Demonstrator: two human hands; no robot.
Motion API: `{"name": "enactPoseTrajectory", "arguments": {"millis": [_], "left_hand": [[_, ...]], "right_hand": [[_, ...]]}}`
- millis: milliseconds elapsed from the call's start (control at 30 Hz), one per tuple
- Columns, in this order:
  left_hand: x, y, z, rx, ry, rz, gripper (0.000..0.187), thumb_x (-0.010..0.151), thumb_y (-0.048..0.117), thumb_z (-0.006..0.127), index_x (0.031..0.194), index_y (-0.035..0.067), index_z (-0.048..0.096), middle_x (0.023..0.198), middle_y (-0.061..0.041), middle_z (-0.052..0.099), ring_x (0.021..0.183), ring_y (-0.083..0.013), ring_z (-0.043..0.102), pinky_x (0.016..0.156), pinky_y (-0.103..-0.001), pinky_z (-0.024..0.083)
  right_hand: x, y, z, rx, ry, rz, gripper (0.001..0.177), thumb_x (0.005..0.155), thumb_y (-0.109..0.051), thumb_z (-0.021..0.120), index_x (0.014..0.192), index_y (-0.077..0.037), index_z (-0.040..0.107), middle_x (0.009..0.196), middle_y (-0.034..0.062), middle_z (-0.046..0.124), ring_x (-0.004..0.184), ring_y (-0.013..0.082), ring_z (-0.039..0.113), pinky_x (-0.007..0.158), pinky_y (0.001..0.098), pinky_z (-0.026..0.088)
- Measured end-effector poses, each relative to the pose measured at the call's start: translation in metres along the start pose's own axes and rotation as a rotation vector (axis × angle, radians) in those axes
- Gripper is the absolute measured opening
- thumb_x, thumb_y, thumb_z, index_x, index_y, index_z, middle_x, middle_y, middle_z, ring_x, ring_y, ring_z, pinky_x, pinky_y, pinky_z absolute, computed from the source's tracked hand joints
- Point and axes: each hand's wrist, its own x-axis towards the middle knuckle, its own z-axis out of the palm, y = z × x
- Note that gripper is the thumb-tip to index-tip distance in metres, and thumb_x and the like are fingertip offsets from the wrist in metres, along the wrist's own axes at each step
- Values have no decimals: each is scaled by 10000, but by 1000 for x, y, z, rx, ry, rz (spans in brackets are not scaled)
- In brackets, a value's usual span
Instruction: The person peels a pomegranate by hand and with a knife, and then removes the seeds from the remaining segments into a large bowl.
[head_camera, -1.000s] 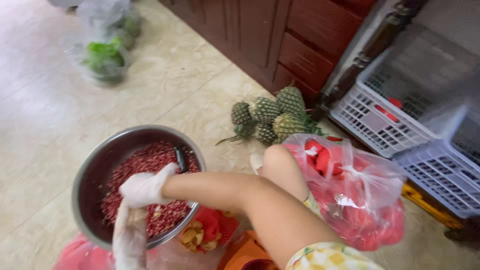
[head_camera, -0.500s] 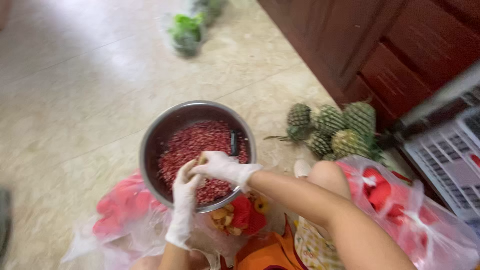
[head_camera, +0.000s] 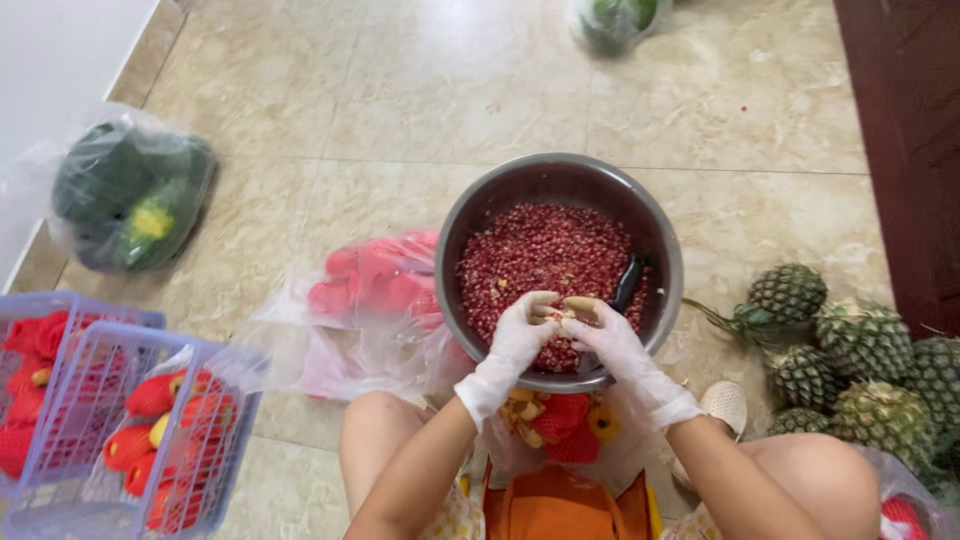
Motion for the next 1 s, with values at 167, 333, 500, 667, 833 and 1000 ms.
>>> {"name": "enactPoseTrajectory", "arguments": {"millis": [167, 333, 500, 667, 833, 1000], "left_hand": [[-9, 26, 11, 27, -33, 6, 493, 840, -29, 709, 1322, 31, 626, 1015, -45, 689, 906, -127, 661, 819, -261, 571], [-24, 55, 12, 372, 32, 63, 593, 830, -44, 690, 1398, 88, 581, 999, -98, 668, 885, -208, 674, 825, -315, 564], [-33, 68, 14, 549, 55, 319, 758, 810, -88, 632, 1513, 105, 425, 1119, -177, 583, 979, -343, 639, 867, -414, 542], [-34, 62, 13, 598, 7, 385, 792, 857, -77, 596, 1578, 133, 345, 1152, -188, 592, 1000, -375, 653, 873, -441, 549], [-37, 58, 14, 673, -41, 557, 819, 918, -65, 583, 1632, 147, 243, 1254, -217, 579, 1026, -412, 654, 845, -479, 549], [-35, 57, 13, 640, -40, 520, 849, 887, -66, 604, 1625, 153, 244, 1247, -219, 582, 1010, -412, 658, 828, -467, 551]], "right_hand": [[0, 2, 1, -7, 17, -203, 269, 916, -82, 714, 1170, 4, 732, 1011, 86, 760, 912, 115, 675, 799, 258, 540], [-13, -9, 5, -215, 60, -252, 302, 875, -107, 744, 1171, -49, 724, 1016, 5, 766, 905, 61, 685, 793, 216, 552], [-16, -26, 4, -203, 37, -69, 246, 932, -164, 732, 1131, -22, 761, 931, 45, 766, 844, 100, 658, 753, 264, 529], [-13, -23, -6, -218, 9, 111, 301, 978, -287, 657, 1163, -64, 741, 929, 30, 749, 813, 124, 638, 738, 287, 521], [-3, -3, -4, -202, -37, -56, 283, 924, -231, 694, 1104, -17, 734, 954, 57, 766, 865, 116, 691, 772, 280, 553], [6, 4, -11, -131, -108, 50, 251, 966, -236, 655, 1102, -34, 716, 935, 40, 745, 838, 112, 696, 740, 280, 559]]}}
